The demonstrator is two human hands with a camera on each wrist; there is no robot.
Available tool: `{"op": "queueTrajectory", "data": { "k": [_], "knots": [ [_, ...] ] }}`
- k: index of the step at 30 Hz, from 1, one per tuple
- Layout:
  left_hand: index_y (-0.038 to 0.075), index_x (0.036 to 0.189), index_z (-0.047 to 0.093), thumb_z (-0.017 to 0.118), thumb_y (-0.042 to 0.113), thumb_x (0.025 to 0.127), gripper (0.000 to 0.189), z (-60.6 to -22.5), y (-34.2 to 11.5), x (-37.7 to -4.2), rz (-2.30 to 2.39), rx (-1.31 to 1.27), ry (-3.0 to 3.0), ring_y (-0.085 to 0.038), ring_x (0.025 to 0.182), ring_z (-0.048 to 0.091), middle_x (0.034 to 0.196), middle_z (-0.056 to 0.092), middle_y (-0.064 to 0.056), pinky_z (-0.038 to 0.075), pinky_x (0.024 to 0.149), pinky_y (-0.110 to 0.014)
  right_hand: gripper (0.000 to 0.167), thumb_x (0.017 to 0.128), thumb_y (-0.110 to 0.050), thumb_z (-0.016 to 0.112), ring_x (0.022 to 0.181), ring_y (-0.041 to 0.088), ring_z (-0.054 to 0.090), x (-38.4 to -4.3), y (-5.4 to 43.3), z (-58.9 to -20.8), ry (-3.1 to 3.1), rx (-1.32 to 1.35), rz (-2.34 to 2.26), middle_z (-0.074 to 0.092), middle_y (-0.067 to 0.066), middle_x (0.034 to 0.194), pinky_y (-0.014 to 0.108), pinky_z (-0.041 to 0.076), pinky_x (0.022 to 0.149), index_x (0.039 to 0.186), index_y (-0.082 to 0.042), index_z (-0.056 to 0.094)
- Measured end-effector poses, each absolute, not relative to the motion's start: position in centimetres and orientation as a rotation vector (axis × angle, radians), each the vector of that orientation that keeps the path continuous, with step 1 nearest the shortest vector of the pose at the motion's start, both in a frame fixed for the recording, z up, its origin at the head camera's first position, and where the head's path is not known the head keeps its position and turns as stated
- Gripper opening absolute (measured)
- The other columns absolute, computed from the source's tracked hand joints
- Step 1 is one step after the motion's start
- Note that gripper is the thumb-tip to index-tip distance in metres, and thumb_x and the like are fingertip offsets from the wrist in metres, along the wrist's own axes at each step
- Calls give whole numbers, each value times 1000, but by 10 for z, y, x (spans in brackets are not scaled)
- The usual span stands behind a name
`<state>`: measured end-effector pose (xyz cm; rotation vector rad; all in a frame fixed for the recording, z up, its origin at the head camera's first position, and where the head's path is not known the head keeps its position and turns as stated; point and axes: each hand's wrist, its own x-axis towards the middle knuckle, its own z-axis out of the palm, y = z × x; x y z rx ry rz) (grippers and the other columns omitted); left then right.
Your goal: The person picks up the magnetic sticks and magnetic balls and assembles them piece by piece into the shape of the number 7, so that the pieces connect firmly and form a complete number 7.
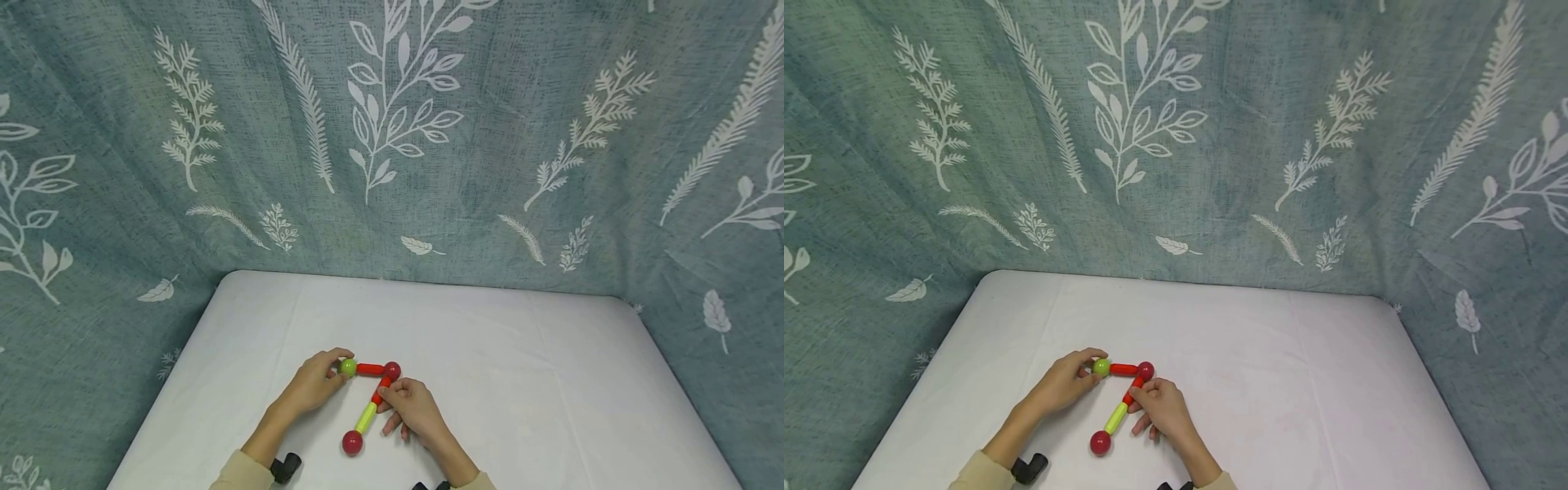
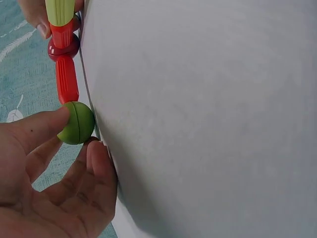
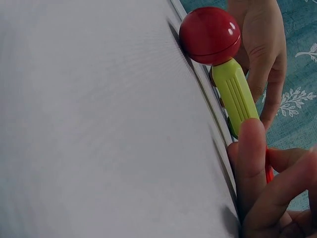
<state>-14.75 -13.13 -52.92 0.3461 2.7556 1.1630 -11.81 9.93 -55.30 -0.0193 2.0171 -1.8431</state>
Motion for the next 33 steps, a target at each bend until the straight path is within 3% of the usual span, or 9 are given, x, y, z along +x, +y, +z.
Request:
{"op": "queueTrajectory", "data": {
  "k": [13, 25, 33],
  "knots": [
    [13, 125, 66, 72, 12, 93, 32, -520, -106, -161, 1207, 477, 2748, -14, 84, 56, 108, 66, -6, 49, 68, -35, 32, 99, -26, 64, 54, 19, 67, -127, 130, -548, 2030, 39, -1843, 71, 15, 84, 20, 43, 38, 105, 5, 57],
    [14, 130, 64, 70, 19, 96, 35, -528, -53, -210, 1201, 585, 2677, -16, 91, 60, 112, 67, -6, 51, 75, -35, 26, 98, -25, 64, 54, 21, 65, -156, 180, -541, 2189, 230, -1777, 69, 13, 84, 25, 45, 40, 105, 0, 58],
    [14, 129, 65, 70, 17, 95, 34, -536, -34, -234, 1197, 611, 2671, -14, 86, 58, 107, 67, -5, 49, 73, -33, 26, 99, -26, 64, 56, 23, 66, -173, 193, -541, 2260, 302, -1735, 68, 13, 87, 27, 47, 42, 104, -1, 59]
  ]
}}
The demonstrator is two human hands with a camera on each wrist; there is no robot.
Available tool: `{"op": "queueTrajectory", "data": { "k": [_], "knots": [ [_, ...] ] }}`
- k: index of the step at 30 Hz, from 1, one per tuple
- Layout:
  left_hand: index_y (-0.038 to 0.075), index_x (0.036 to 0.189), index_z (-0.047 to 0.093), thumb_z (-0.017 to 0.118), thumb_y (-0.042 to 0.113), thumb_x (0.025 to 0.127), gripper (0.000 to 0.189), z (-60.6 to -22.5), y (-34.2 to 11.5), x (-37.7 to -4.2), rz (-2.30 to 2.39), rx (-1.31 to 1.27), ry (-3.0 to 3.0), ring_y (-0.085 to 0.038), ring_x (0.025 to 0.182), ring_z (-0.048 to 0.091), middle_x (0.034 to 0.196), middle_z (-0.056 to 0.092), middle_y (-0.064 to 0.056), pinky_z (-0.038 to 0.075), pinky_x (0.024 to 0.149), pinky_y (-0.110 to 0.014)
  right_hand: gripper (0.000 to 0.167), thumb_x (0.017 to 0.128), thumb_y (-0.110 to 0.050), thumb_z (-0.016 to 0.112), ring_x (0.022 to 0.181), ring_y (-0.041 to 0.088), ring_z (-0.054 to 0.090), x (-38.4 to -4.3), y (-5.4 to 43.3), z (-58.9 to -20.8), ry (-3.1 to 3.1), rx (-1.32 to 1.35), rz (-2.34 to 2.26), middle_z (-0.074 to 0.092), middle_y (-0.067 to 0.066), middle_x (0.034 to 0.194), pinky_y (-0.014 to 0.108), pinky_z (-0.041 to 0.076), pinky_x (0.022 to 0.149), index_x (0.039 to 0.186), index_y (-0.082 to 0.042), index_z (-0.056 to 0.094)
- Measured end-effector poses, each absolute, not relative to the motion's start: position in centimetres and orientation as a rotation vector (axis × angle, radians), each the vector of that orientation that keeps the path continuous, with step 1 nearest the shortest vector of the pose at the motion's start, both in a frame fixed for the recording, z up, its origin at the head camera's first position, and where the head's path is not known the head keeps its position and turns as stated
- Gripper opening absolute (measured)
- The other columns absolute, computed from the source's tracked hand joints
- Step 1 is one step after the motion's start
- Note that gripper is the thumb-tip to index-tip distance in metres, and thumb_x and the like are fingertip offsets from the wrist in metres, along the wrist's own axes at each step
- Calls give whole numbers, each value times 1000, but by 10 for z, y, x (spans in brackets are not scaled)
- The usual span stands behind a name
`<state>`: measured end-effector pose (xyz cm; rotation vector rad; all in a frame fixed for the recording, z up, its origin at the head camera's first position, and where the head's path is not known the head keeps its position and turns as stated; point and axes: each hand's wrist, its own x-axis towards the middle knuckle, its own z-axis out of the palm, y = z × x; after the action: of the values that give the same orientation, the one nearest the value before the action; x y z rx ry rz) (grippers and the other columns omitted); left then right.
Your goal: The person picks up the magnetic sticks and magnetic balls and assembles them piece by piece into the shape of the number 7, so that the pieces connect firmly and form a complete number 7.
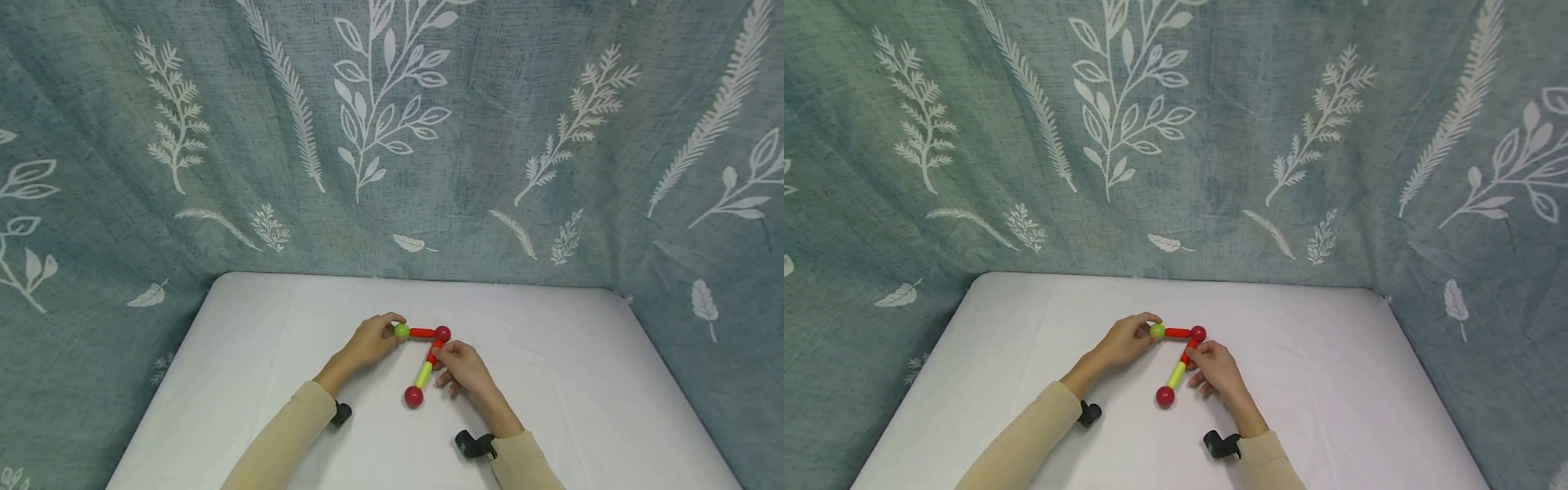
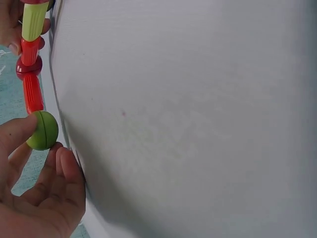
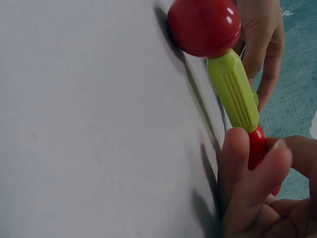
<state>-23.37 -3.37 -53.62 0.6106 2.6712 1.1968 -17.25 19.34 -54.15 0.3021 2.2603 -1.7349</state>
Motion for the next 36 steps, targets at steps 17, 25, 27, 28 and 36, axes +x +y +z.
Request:
{"op": "queueTrajectory", "data": {
  "k": [17, 25, 27, 28, 36],
  "knots": [
    [17, 129, 65, 69, 17, 95, 34, -537, -29, -235, 1186, 565, 2645, -17, 93, 58, 110, 66, -6, 49, 79, -36, 31, 97, -26, 65, 50, 19, 64, -171, 195, -547, 2253, 313, -1783, 68, 13, 84, 26, 49, 43, 103, 4, 64],
    [15, 130, 65, 69, 16, 94, 36, -540, -31, -231, 1206, 572, 2627, -16, 91, 57, 111, 66, -6, 49, 77, -35, 34, 97, -30, 66, 51, 19, 64, -164, 195, -548, 2209, 338, -1811, 69, 13, 86, 26, 50, 45, 106, 3, 63],
    [15, 132, 63, 71, 18, 93, 40, -541, -32, -229, 1203, 562, 2635, -16, 91, 58, 110, 66, -6, 49, 77, -35, 35, 97, -30, 66, 53, 20, 65, -162, 196, -548, 2206, 337, -1816, 68, 13, 87, 27, 51, 46, 108, 3, 63],
    [15, 134, 62, 71, 18, 93, 42, -540, -32, -229, 1202, 552, 2640, -16, 91, 58, 111, 66, -6, 49, 77, -35, 35, 97, -29, 66, 54, 21, 65, -162, 197, -548, 2212, 337, -1818, 68, 13, 87, 28, 51, 46, 109, 3, 62],
    [8, 136, 58, 74, 20, 92, 49, -520, -46, -217, 1331, 457, 2673, -26, 104, 61, 118, 63, -13, 51, 84, -43, 27, 101, -26, 61, 67, 26, 67, -156, 211, -528, 2403, 334, -1823, 70, 17, 96, 33, 56, 56, 114, -2, 63]
  ]
}}
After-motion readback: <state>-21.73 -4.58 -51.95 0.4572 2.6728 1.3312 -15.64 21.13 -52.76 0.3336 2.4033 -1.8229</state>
